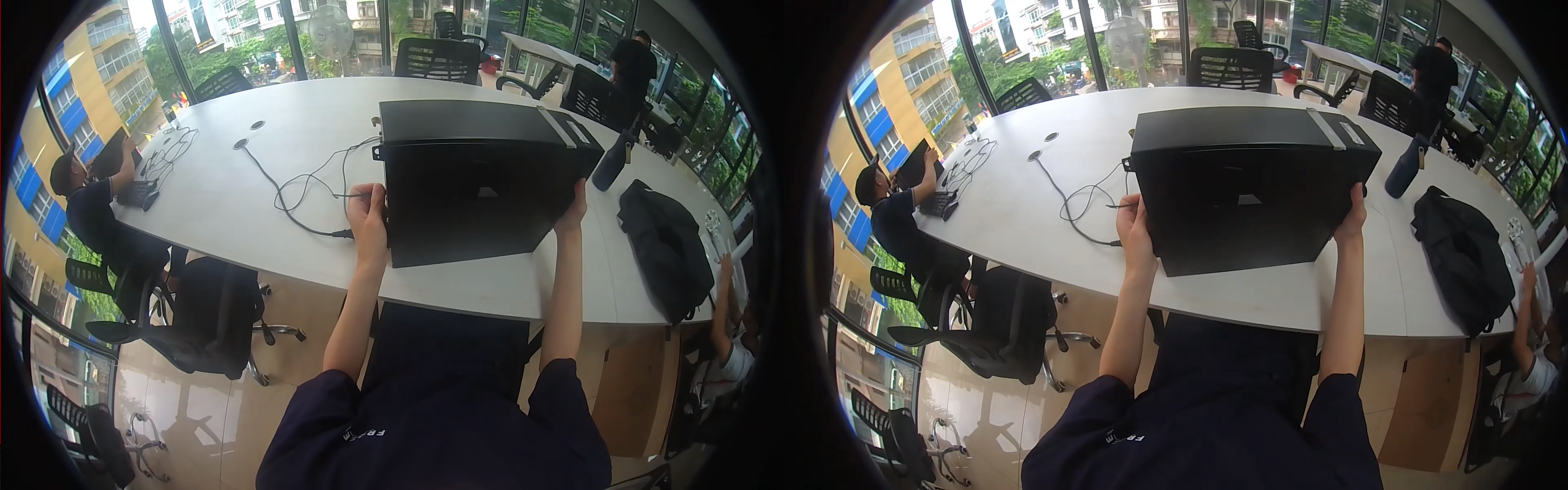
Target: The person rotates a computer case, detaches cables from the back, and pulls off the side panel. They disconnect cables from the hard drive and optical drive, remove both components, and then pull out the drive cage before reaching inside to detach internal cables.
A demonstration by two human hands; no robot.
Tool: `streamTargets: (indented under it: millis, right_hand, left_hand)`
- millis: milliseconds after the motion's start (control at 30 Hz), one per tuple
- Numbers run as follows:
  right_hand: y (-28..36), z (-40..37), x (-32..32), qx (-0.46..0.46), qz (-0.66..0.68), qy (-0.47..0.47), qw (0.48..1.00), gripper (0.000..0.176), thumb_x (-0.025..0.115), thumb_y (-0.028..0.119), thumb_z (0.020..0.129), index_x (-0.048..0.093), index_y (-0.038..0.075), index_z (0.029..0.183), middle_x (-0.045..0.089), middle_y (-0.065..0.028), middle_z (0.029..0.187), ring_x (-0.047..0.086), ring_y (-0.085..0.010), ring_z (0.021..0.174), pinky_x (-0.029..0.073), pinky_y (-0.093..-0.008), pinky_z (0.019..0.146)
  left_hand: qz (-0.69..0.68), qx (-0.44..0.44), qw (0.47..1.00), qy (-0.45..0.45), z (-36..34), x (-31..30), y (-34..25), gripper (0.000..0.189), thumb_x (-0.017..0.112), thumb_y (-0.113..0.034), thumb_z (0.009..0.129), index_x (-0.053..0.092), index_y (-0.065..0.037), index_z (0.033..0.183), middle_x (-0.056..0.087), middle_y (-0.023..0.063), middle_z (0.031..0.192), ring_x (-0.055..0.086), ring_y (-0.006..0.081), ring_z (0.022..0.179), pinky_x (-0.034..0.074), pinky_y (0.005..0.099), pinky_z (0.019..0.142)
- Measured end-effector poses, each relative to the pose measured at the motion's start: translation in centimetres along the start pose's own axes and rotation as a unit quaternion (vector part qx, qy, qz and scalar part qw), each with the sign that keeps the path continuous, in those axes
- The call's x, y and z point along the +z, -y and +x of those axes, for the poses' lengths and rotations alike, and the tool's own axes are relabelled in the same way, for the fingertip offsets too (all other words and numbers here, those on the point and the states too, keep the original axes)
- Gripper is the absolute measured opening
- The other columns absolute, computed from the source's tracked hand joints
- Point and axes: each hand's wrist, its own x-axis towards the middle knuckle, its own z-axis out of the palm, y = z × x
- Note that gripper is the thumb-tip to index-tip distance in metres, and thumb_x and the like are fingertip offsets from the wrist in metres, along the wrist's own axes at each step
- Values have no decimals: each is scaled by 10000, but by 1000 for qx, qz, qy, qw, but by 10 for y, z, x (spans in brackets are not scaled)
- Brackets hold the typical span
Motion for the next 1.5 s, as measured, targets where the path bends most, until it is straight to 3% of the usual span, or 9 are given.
streamTargets:
  millis: [100, 333, 500, 733, 933, 1000, 1300, 1400, 1500]
  right_hand:
    - [0, -3, 2, 15, -2, -52, 999, 662, 451, 546, 1006, 475, 18, 1404, 573, -130, 1335, 542, -285, 1247, 422, -407, 1061]
    - [-3, -2, -4, 1, 0, -44, 999, 663, 445, 546, 1007, 462, 24, 1414, 559, -132, 1349, 533, -282, 1257, 420, -406, 1065]
    - [0, -4, 2, -2, -13, -49, 999, 675, 452, 553, 1001, 443, 33, 1431, 551, -133, 1359, 529, -283, 1262, 417, -404, 1071]
    - [-1, -4, -1, -6, -10, -32, 999, 675, 459, 562, 996, 448, 47, 1431, 548, -123, 1368, 526, -280, 1268, 414, -405, 1076]
    - [0, -3, 3, -5, -5, -38, 999, 672, 460, 560, 996, 446, 50, 1433, 551, -121, 1362, 525, -280, 1270, 412, -407, 1077]
    - [1, -3, 6, -9, -12, -65, 998, 754, 554, 602, 932, 481, 13, 1397, 572, -152, 1349, 534, -301, 1262, 404, -417, 1085]
    - [0, -4, 7, -9, -20, -69, 997, 764, 557, 605, 929, 480, 6, 1396, 571, -154, 1350, 537, -303, 1260, 405, -414, 1082]
    - [-2, -4, -1, -4, -13, -38, 999, 685, 458, 562, 996, 443, 34, 1430, 548, -135, 1370, 525, -286, 1273, 410, -409, 1081]
    - [-6, -2, -4, -6, -2, -48, 999, 692, 464, 567, 992, 439, 34, 1433, 546, -136, 1371, 529, -288, 1268, 413, -411, 1078]
  left_hand:
    - [-22, -31, 999, 10, -3, 2, -8, 149, 574, -194, 1031, 524, -55, 1006, 559, -17, 816, 439, 21, 617, 339, 194, 525]
    - [-21, -32, 999, 9, -1, -1, -3, 165, 574, -211, 1033, 518, -57, 1010, 555, -14, 832, 452, 24, 631, 355, 190, 541]
    - [21, 21, 1000, 8, 1, -4, 5, 162, 569, -208, 1037, 513, -57, 1020, 534, -18, 834, 457, 32, 682, 367, 202, 582]
    - [-12, -28, 999, -12, -3, 4, -7, 165, 563, -201, 1040, 520, -42, 1025, 560, -7, 865, 483, 43, 719, 383, 202, 617]
    - [28, 21, 999, -10, -4, -1, 0, 169, 564, -197, 1039, 524, -33, 1045, 576, 12, 892, 523, 62, 800, 423, 219, 696]
    - [35, -2, 999, -9, -2, -3, 0, 171, 564, -195, 1039, 526, -28, 1050, 580, 21, 909, 533, 71, 838, 435, 223, 752]
    - [26, 3, 1000, -6, -1, -5, 3, 200, 571, -216, 1038, 540, -19, 1059, 603, 34, 929, 551, 80, 864, 447, 233, 802]
    - [22, -3, 1000, -14, -4, 0, -3, 197, 571, -217, 1038, 535, -23, 1035, 564, 10, 882, 505, 62, 807, 417, 220, 739]
    - [40, 18, 998, -34, -4, -1, -1, 191, 553, -220, 1046, 520, -33, 1027, 495, -16, 830, 427, 49, 737, 356, 216, 666]
